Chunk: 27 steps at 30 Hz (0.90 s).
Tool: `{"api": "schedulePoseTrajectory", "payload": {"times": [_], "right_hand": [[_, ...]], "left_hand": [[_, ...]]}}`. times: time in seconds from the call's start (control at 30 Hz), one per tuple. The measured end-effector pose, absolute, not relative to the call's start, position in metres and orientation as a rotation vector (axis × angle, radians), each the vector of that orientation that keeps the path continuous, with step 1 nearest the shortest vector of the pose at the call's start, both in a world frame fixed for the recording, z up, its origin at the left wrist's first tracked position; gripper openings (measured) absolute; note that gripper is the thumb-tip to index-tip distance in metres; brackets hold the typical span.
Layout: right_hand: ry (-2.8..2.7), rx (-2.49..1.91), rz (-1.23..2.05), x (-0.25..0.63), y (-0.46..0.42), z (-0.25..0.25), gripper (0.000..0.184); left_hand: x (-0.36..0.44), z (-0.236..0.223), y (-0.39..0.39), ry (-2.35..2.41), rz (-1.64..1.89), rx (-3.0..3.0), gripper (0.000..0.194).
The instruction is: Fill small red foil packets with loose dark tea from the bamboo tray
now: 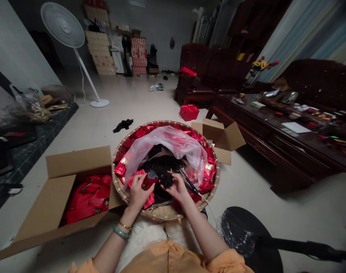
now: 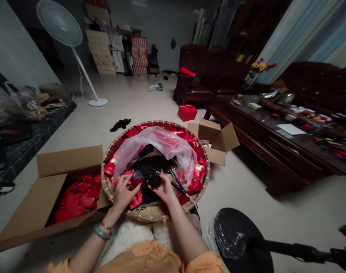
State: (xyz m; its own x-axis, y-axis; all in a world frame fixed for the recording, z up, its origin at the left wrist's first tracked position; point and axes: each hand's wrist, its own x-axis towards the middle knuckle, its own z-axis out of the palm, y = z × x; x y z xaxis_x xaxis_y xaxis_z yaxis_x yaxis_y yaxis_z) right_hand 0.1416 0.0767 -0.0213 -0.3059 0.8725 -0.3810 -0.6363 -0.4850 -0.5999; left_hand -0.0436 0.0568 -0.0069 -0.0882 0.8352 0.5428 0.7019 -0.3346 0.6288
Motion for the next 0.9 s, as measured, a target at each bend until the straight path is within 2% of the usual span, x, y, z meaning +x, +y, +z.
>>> {"api": "schedulePoseTrajectory", "payload": {"times": [0.2,0.57,0.9], "right_hand": [[-0.141,-0.726,2.003,0.141,0.083,-0.017,0.028],[-0.002,-0.541,1.983,0.139,0.088,-0.014,0.024],[0.104,-0.549,1.905,0.136,0.093,-0.009,0.021]], "left_hand": [[-0.046,-0.01,0.056,1.716,1.381,1.985,0.04],[-0.046,-0.015,0.057,1.694,1.413,1.996,0.039],[-0.045,-0.015,0.056,1.705,1.392,2.038,0.04]]}}
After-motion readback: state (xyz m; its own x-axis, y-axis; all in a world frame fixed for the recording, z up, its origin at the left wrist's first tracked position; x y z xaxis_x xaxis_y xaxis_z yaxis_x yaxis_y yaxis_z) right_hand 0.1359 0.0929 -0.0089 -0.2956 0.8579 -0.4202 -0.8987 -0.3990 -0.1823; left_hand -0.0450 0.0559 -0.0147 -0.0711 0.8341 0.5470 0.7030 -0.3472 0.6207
